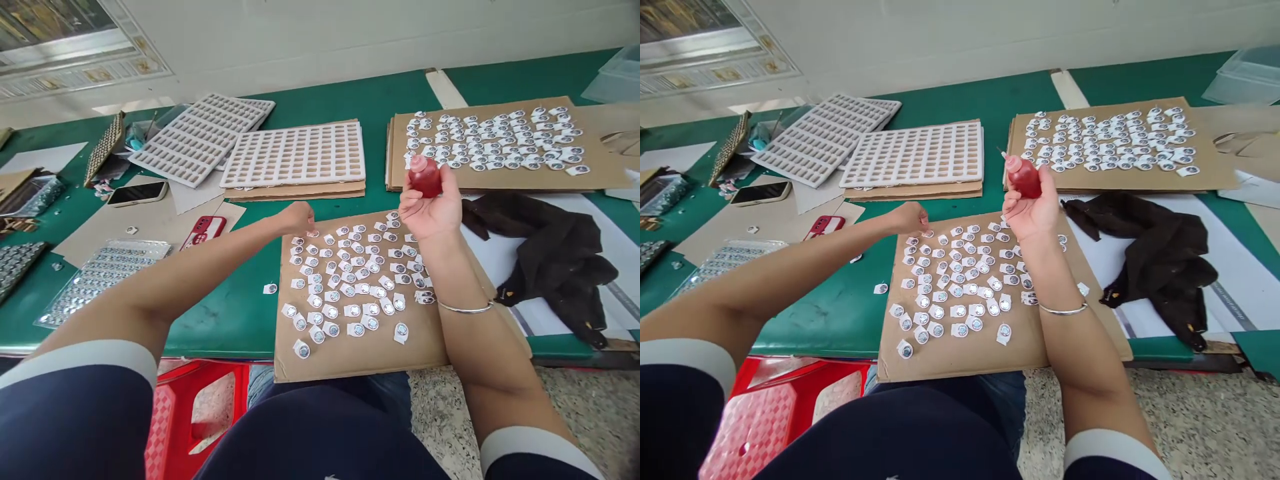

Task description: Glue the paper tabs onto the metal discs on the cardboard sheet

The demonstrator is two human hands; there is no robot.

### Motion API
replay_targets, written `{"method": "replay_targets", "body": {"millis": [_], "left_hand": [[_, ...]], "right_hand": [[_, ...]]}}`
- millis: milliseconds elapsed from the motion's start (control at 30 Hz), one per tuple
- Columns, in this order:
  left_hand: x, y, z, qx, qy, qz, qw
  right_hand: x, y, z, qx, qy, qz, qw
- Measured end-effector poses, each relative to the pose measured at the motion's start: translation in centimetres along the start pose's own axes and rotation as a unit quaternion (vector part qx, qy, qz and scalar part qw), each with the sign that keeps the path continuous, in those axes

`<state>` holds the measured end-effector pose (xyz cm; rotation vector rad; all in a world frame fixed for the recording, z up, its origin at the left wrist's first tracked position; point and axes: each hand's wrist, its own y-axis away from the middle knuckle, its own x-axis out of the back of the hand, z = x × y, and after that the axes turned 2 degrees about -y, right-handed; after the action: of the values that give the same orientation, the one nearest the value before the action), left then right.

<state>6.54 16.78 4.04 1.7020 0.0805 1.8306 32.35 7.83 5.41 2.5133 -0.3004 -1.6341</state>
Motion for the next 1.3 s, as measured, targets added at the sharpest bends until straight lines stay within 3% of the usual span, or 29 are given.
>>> {"method": "replay_targets", "body": {"millis": [200,367,733,900,1100,1300], "left_hand": [[-0.6,3.2,-0.9,-0.003,0.030,0.051,0.998],[-1.3,5.0,-0.6,-0.028,0.051,0.029,0.998],[-2.1,3.0,-0.4,-0.042,0.056,-0.043,0.997],[-2.4,2.3,-0.4,-0.049,0.040,-0.059,0.996],[-2.3,2.9,0.2,-0.046,0.031,-0.043,0.998],[-2.2,4.7,0.8,-0.033,0.016,0.009,0.999]], "right_hand": [[1.1,-0.8,-0.3,0.045,0.051,-0.034,0.997],[1.3,-0.9,-0.1,0.042,0.078,-0.035,0.995],[1.3,-0.9,-0.1,0.046,0.044,-0.036,0.997],[0.9,-0.5,-0.1,0.019,0.045,0.009,0.999],[0.8,-0.2,-0.1,0.018,0.106,-0.005,0.994],[0.6,-0.1,0.0,0.035,0.101,-0.028,0.994]]}}
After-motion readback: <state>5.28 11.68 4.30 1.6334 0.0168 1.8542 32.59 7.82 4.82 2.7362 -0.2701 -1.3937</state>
